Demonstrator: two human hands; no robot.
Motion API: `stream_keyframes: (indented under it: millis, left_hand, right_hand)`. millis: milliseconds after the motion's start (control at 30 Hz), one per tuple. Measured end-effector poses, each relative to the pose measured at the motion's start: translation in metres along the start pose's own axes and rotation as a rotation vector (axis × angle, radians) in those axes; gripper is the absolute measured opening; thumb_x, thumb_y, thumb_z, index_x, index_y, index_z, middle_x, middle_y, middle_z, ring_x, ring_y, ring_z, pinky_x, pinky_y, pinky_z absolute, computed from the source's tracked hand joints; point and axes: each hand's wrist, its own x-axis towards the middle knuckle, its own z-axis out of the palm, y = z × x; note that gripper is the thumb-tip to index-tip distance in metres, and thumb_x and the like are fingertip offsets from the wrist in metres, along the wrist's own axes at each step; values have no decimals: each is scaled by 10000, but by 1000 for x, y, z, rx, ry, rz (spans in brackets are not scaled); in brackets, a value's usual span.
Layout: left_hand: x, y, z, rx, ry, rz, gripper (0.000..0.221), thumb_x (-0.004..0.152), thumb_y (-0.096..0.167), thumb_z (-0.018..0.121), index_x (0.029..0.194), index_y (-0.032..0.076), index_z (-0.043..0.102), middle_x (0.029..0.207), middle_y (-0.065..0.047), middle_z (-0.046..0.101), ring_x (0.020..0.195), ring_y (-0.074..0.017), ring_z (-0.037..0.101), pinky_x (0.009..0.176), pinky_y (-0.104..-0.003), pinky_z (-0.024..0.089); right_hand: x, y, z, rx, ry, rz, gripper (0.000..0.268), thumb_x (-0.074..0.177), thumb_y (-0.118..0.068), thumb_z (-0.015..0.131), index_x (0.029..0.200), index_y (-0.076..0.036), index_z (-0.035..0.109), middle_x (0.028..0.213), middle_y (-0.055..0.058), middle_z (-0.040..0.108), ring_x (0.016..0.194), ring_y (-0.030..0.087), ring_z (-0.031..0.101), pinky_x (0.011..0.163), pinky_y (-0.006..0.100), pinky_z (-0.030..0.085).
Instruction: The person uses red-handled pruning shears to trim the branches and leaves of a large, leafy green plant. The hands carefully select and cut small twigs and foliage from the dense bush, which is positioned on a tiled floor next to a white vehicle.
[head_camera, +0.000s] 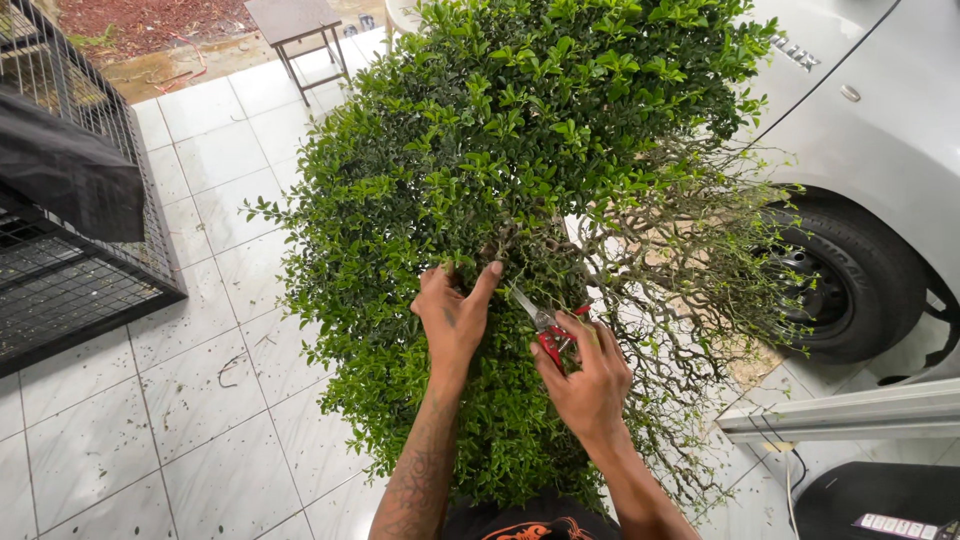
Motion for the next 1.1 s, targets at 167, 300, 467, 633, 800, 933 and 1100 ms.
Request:
stream_keyframes:
  millis: [167, 300, 467, 633, 800, 933, 1100]
  left_hand:
    - [1, -15, 9, 0, 59, 64, 235, 928, 205, 777, 891, 55, 600, 934, -147, 553, 835, -297, 597, 1035, -675, 290]
    - [-5, -13, 1, 131, 31, 246, 128, 988, 159, 684, 1100, 119, 636, 1018, -74, 549, 911, -287, 597, 1089, -678, 246]
    - [-5, -7, -5, 373, -31, 481, 229, 932, 58, 690, 1130, 174, 682, 932, -50, 613, 1065, -271, 594, 1077, -646, 229]
    - [4, -7, -6, 708, -83, 644, 487, 736, 11, 828, 1164, 220, 733, 951, -76, 639, 1119, -290, 564, 1046, -636, 251]
    - [10, -10, -6, 748, -75, 733, 328, 748, 7, 807, 1012, 200, 778, 713, -58, 579, 1064, -288, 614, 1019, -627, 240]
    - [10, -13, -3, 763, -42, 763, 328, 697, 11, 831, 958, 198, 762, 721, -51, 570, 1053, -277, 599, 1023, -617, 251]
    - [7, -13, 4, 827, -4, 752, 417, 598, -47, 823, 937, 126, 653, 883, -68, 526, 1047, -279, 522, 1039, -623, 225]
  right_hand:
    - [-2, -2, -3, 3, 3, -2, 443, 873, -395, 796, 1196, -101, 718, 876, 109, 719, 639, 186, 652, 494, 303, 546]
    - [-5, 5, -2, 11, 16, -7, 440, 859, -382, 807, 1186, -101, 722, 902, 97, 744, 605, 163, 620, 484, 283, 521]
    - [2, -5, -11, 26, 14, 0, 453, 854, -393, 811, 1180, -91, 724, 886, 95, 735, 611, 160, 619, 488, 280, 517]
    - [4, -4, -14, 37, 12, 14, 455, 853, -402, 809, 1167, -84, 726, 877, 104, 731, 609, 166, 620, 487, 283, 518]
    - [3, 1, -14, 44, 31, 1, 428, 836, -349, 838, 1173, -106, 734, 903, 90, 738, 595, 154, 615, 464, 281, 502]
    - [7, -3, -17, 84, 28, -7, 428, 839, -319, 832, 1173, -72, 728, 887, 139, 736, 590, 182, 605, 475, 294, 508]
    - [6, -2, -20, 93, 11, 2, 441, 855, -347, 813, 1193, -79, 720, 921, 155, 744, 596, 187, 600, 474, 304, 496]
